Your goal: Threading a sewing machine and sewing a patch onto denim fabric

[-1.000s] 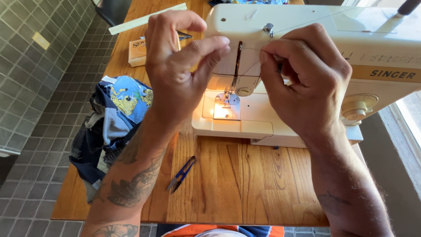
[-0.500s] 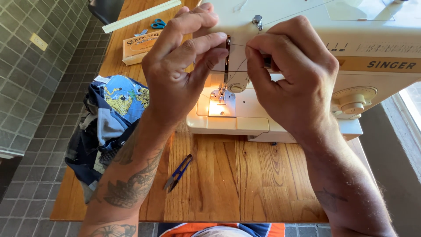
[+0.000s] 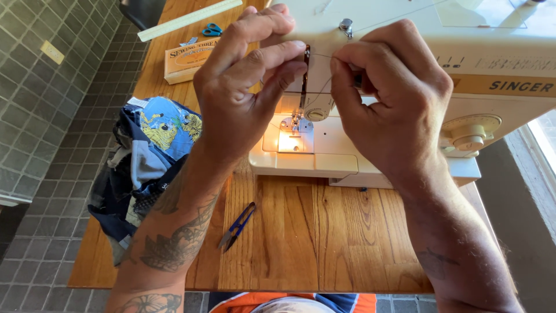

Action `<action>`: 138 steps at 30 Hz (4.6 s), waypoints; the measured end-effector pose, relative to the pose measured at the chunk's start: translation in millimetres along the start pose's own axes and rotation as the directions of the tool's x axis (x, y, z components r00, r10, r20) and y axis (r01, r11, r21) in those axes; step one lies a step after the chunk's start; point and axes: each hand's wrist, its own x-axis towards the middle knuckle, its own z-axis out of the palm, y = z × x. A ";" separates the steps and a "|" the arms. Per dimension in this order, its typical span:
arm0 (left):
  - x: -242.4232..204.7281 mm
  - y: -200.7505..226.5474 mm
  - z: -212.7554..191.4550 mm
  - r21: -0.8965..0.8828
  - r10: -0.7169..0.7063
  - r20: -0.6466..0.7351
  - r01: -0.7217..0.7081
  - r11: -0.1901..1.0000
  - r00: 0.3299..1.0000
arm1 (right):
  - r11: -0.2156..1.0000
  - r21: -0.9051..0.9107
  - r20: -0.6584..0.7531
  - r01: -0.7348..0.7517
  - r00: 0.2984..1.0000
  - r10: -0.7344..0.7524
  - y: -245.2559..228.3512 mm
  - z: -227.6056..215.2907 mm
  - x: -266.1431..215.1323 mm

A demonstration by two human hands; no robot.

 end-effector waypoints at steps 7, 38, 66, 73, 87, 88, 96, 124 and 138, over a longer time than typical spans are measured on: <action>-0.2 3.2 1.8 -0.021 -0.024 -0.019 0.023 1.000 1.000 | 1.000 0.018 0.004 0.021 1.000 -0.022 -2.5 4.0 1.8; -11.6 13.5 -38.6 -0.294 -0.100 0.223 0.165 0.942 0.970 | 0.994 0.095 -0.070 -0.051 0.996 0.058 -34.4 -36.0 -6.9; -130.5 5.8 14.3 0.011 -0.348 -0.003 0.348 0.938 0.938 | 0.973 0.175 -0.086 -0.152 0.982 0.169 -12.6 72.6 -118.1; -143.4 -6.8 48.2 0.232 -0.272 0.053 0.253 0.939 0.961 | 0.960 0.209 -0.049 -0.189 0.978 0.203 -12.0 73.5 -123.3; -137.8 -6.8 29.5 0.196 -0.321 0.044 0.307 0.931 0.946 | 0.964 0.166 -0.047 -0.210 0.974 0.221 -10.4 63.3 -126.9; -138.4 -9.7 28.0 0.256 -0.290 0.056 0.267 0.929 0.955 | 0.962 0.165 -0.042 -0.217 0.973 0.226 -10.6 64.4 -129.1; -144.0 -18.6 44.3 0.271 -0.286 0.131 0.243 0.931 0.949 | 0.959 0.178 -0.041 -0.222 0.972 0.233 -13.0 63.1 -127.6; -140.1 -27.9 42.6 0.356 -0.430 0.041 0.389 0.850 0.902 | 0.954 0.216 0.051 -0.208 0.978 0.202 -11.0 69.1 -131.1; -135.6 -1.3 49.6 0.264 -0.324 0.193 0.269 0.926 0.926 | 0.971 0.132 0.031 -0.198 0.980 0.196 -9.3 63.9 -132.8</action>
